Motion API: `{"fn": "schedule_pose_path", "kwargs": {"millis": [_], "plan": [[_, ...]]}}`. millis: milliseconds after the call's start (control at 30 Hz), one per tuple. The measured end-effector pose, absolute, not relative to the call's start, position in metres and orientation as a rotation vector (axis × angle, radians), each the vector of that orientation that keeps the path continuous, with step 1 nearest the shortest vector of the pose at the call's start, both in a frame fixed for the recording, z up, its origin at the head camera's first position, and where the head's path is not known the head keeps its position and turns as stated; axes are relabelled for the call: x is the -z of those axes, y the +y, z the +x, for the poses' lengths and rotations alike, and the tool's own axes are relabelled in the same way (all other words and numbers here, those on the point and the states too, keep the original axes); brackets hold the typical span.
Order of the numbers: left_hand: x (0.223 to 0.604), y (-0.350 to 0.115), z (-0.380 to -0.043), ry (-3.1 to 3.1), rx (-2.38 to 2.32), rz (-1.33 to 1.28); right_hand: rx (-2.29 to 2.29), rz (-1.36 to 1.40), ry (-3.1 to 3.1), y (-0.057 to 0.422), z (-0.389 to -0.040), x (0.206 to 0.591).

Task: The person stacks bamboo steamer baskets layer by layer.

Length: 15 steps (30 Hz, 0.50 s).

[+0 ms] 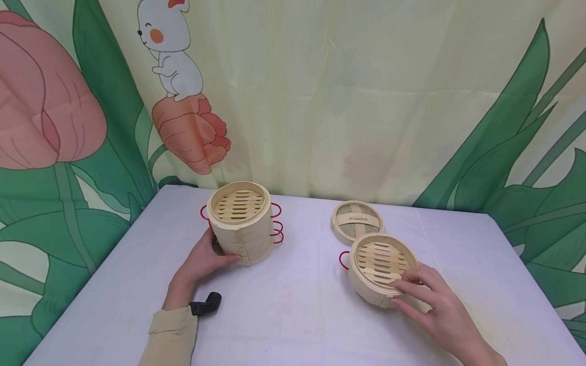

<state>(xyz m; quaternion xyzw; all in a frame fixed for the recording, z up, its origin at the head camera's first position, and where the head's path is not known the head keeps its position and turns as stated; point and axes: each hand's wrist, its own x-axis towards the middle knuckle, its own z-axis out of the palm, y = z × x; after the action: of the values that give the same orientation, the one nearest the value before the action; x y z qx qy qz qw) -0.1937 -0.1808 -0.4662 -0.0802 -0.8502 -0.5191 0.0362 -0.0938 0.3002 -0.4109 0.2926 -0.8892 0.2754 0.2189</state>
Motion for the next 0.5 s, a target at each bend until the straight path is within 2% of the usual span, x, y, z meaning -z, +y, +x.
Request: {"fn": "schedule_pose_path", "kwargs": {"millis": [500], "plan": [[0.466,-0.180,-0.193,-2.621,1.589,-0.226,-0.813,0.858,-2.324,0.287,-0.106,0.393]]}}
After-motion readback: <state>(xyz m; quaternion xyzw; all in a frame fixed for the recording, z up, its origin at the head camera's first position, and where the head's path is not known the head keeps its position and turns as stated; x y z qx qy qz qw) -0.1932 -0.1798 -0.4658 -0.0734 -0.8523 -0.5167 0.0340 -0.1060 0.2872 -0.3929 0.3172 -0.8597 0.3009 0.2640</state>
